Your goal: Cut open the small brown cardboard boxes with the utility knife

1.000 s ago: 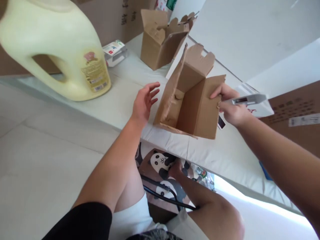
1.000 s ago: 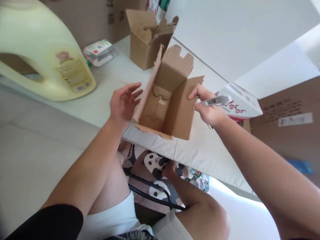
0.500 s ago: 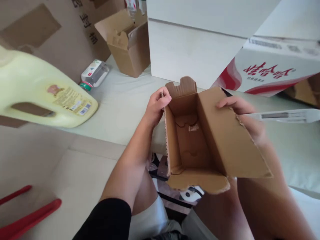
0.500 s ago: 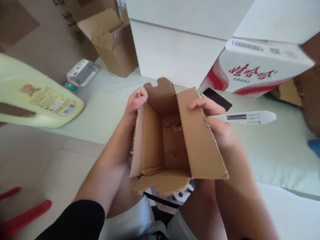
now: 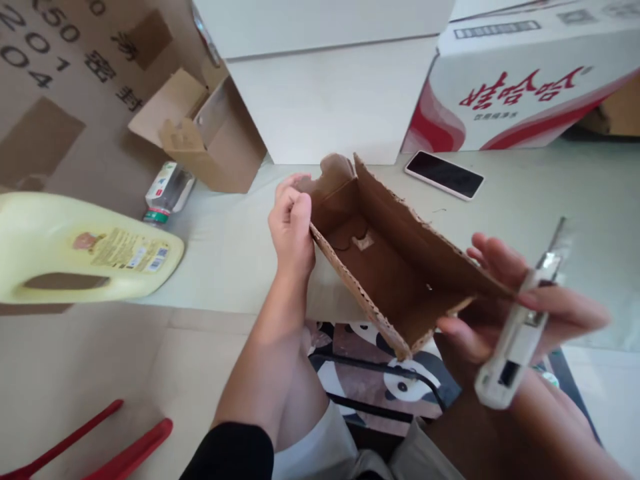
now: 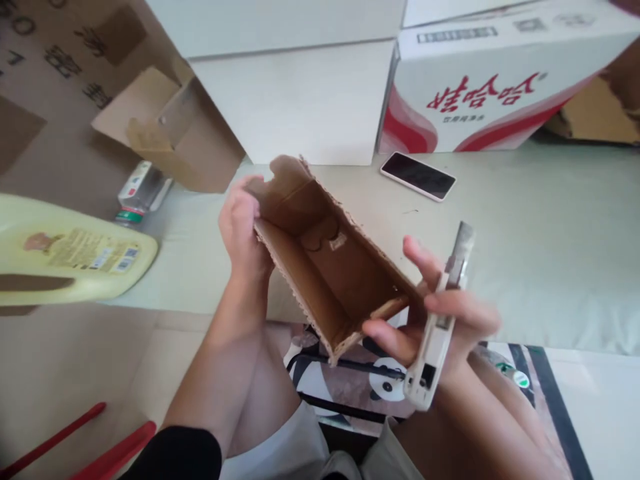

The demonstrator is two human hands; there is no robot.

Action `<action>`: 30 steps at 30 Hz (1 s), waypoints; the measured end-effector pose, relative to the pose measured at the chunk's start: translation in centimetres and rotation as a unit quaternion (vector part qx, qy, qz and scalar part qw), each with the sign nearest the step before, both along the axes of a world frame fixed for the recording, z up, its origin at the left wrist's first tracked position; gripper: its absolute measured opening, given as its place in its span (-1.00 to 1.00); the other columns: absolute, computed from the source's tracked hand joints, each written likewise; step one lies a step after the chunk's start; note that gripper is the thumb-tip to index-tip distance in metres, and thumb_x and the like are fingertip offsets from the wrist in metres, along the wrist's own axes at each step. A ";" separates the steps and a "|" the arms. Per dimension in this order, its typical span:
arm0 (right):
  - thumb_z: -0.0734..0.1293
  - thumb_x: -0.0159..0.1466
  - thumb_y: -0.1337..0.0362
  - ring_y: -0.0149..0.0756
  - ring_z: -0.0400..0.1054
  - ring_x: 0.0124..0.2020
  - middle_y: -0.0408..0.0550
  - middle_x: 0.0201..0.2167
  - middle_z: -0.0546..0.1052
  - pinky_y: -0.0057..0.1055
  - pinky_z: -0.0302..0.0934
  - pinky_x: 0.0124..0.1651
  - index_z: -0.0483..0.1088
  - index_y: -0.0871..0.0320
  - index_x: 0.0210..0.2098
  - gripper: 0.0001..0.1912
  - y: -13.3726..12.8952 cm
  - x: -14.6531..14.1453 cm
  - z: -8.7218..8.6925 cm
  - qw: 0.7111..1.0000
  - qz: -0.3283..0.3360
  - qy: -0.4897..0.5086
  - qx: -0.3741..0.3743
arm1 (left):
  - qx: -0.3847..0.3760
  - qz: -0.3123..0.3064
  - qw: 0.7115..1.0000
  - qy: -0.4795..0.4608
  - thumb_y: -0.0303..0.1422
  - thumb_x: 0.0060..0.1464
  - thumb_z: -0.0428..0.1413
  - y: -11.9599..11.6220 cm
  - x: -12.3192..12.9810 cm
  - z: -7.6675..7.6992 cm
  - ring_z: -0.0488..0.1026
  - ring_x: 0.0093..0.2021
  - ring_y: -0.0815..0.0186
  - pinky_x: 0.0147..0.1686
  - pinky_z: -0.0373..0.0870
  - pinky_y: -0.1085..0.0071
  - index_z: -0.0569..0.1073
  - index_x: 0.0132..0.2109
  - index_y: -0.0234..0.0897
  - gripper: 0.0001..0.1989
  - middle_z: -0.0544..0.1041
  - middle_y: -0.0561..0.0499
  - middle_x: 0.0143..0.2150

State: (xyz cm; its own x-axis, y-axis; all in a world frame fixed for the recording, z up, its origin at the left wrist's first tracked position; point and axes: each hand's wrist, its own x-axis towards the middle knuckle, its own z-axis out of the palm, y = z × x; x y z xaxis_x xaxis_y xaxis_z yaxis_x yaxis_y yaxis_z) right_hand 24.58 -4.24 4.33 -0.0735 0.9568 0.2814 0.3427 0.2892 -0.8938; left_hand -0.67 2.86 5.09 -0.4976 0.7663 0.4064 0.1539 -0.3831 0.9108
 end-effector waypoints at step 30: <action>0.33 0.37 -0.10 0.01 0.48 0.17 0.06 0.06 0.61 0.19 0.25 0.29 0.23 0.02 -0.12 -0.64 4.0 1.7 -5.8 0.955 0.072 0.255 -0.134 | -0.049 -0.067 0.990 0.118 0.10 0.09 0.21 0.9 -0.7 -2.0 0.25 0.43 -0.03 0.48 0.07 0.06 0.69 -0.11 -0.17 -0.53 0.43 -0.09 0.34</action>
State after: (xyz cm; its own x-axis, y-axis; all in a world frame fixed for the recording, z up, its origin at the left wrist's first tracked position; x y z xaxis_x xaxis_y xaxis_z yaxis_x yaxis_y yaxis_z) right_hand 26.26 -0.23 -1.43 -0.1291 0.9897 0.0614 -0.1831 0.0370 -0.9824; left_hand -1.40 3.81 3.13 -0.2882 0.8604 0.4203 0.3208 -0.3268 0.8890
